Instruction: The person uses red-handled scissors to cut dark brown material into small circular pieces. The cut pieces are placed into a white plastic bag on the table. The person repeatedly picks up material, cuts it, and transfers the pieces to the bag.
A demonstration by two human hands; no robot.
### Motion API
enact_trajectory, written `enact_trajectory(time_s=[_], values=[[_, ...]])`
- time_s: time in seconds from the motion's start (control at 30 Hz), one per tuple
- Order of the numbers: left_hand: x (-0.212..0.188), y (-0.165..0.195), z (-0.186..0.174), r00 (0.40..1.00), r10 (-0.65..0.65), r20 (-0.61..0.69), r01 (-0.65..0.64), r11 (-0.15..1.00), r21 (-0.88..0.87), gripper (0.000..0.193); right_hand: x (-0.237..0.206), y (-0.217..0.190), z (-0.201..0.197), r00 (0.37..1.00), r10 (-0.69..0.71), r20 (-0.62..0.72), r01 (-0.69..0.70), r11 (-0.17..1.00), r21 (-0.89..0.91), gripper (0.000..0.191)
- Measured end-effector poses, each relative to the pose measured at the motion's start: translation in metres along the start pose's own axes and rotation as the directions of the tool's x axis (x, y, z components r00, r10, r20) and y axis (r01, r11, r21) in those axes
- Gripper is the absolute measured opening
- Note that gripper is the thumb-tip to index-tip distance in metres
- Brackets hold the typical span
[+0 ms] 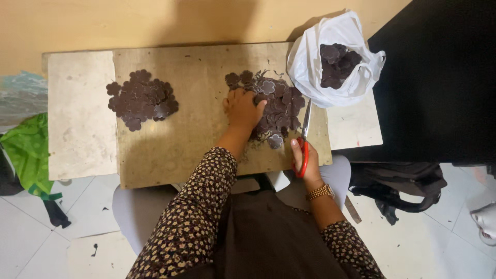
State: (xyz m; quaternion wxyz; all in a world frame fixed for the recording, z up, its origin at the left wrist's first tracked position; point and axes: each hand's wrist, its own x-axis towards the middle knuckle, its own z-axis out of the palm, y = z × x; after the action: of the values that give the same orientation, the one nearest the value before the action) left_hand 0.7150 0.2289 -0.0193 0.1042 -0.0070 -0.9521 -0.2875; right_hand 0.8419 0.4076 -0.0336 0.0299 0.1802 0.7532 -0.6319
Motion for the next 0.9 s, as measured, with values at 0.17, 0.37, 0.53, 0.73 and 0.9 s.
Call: enact_trajectory(time_s=[0.17,0.37,0.53,0.73,0.9], values=[[0.003,0.011,-0.003,0.977,-0.169,0.128,0.187,0.973,-0.138,0.036,-0.001,-0.003,0.000,1.000,-0.023,-0.003,0.023,1.000,-0.010,0.035],[0.003,0.014,-0.002,0.987,-0.160,0.028,0.162,0.951,-0.264,0.045,0.000,-0.002,0.002,0.998,-0.048,0.033,0.050,0.998,-0.045,0.032],[0.006,0.013,-0.010,0.987,-0.125,0.099,0.158,0.692,-0.704,0.026,-0.003,-0.005,0.006,0.982,-0.185,0.048,0.191,0.968,-0.163,0.033],[0.010,0.011,-0.060,0.928,-0.074,0.366,0.372,0.263,-0.890,0.018,0.005,-0.060,0.019,0.985,-0.161,0.066,0.148,0.975,0.164,0.025],[-0.004,0.018,-0.110,0.961,0.052,0.271,0.246,0.280,-0.928,0.014,0.024,-0.138,0.024,0.873,-0.478,0.100,0.419,0.838,0.350,0.020]])
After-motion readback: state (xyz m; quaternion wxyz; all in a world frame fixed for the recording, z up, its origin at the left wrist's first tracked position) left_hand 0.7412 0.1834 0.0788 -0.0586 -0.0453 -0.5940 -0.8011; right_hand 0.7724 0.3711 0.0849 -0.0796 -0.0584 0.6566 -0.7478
